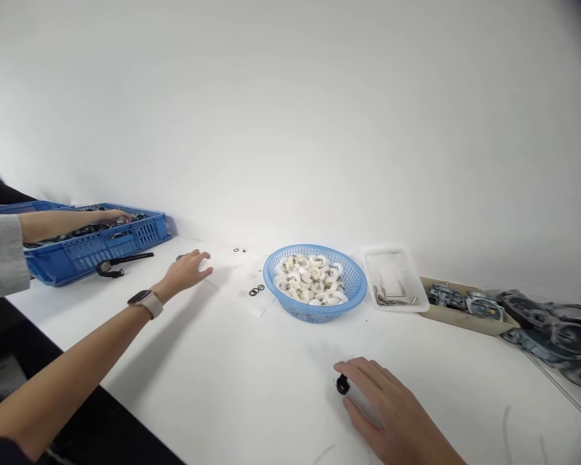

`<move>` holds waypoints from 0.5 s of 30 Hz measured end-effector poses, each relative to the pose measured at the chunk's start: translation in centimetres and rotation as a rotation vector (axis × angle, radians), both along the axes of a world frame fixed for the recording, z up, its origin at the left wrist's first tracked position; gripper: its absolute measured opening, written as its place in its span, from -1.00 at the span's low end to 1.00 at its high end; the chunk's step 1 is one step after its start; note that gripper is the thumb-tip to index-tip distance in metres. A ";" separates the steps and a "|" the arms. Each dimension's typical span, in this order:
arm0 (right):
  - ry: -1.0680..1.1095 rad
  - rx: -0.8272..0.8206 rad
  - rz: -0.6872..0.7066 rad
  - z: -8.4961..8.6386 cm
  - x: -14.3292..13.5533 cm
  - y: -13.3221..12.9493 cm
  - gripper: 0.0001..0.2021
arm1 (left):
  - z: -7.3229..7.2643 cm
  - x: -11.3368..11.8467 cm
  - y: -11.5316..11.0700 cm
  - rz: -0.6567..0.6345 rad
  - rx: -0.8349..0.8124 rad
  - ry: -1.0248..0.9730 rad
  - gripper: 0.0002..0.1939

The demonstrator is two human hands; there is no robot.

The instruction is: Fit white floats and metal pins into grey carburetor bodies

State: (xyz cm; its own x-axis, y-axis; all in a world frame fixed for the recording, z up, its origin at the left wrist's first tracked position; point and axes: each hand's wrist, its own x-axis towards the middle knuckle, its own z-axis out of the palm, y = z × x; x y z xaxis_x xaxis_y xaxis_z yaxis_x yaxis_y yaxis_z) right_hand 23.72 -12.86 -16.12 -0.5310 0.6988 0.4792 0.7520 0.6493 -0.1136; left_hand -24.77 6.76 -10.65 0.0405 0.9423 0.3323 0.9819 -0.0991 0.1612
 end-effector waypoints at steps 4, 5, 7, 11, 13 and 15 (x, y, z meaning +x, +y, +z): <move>0.033 0.081 0.025 -0.5 0.4 0.4 -0.64 | 1.0 -5.9 2.5 0.234 -0.119 -0.081 -0.51; 0.043 0.090 0.024 -0.6 0.5 0.6 -0.65 | 1.0 -6.9 2.8 0.260 -0.155 -0.109 -0.52; 0.062 0.096 0.020 -0.7 0.7 0.7 -0.66 | 1.0 -8.3 3.2 0.288 -0.223 -0.167 -0.55; 0.063 0.065 0.010 -0.3 0.6 0.4 -0.65 | 0.3 -9.2 3.8 0.306 -0.302 -0.267 -0.58; 0.050 0.031 0.006 0.0 0.4 0.2 -0.66 | 0.0 -9.1 4.0 0.300 -0.311 -0.302 -0.59; 0.044 0.008 0.008 0.3 0.3 0.1 -0.68 | -0.1 -9.0 4.2 0.291 -0.308 -0.332 -0.61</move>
